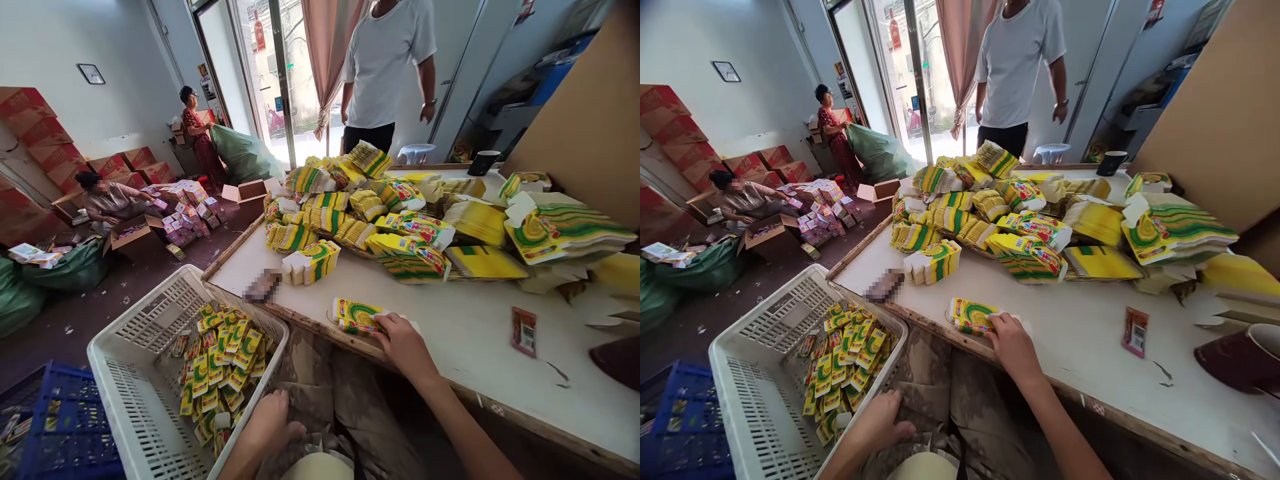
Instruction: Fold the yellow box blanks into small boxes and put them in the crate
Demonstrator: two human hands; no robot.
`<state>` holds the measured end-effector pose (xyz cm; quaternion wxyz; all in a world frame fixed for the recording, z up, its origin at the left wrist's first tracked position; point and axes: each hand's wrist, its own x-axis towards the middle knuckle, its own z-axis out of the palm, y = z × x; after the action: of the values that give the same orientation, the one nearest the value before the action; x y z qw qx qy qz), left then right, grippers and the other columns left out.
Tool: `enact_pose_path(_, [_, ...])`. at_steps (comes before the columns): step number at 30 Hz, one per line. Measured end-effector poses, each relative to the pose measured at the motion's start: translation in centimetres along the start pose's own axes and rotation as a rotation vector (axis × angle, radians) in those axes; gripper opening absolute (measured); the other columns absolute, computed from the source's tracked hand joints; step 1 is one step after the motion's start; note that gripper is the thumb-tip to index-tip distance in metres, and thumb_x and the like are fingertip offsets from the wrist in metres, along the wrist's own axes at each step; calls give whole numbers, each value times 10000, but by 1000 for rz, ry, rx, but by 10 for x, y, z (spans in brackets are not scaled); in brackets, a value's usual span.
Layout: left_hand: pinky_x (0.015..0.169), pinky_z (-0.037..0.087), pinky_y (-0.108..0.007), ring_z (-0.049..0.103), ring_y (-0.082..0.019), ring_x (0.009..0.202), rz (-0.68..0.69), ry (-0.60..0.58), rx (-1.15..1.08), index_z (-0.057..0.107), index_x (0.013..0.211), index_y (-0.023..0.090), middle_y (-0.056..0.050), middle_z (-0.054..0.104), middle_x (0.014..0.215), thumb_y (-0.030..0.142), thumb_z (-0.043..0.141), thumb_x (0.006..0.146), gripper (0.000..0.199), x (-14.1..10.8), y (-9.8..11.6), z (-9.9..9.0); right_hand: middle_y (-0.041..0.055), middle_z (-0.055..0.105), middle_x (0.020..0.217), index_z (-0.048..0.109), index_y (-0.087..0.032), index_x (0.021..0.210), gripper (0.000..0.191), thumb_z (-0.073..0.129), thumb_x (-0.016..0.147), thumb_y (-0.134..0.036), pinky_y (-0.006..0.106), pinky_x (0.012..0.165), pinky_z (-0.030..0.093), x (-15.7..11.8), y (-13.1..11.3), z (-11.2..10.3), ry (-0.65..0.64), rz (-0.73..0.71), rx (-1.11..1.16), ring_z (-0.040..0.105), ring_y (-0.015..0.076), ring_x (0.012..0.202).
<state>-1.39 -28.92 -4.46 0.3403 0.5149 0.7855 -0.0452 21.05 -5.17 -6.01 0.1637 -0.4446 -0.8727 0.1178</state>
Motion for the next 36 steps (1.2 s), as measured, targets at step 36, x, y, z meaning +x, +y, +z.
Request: enact_pose_path(36, [853,532,-324,662,-175,942,437,78,-2039,651,995,187,-64,698,1042,358,835,686,398,106,145,-38,54,649,845,515,-210,1073,495,636,753,-567,359,637,566,-8,-15,-2,379,313,751,618,193,635])
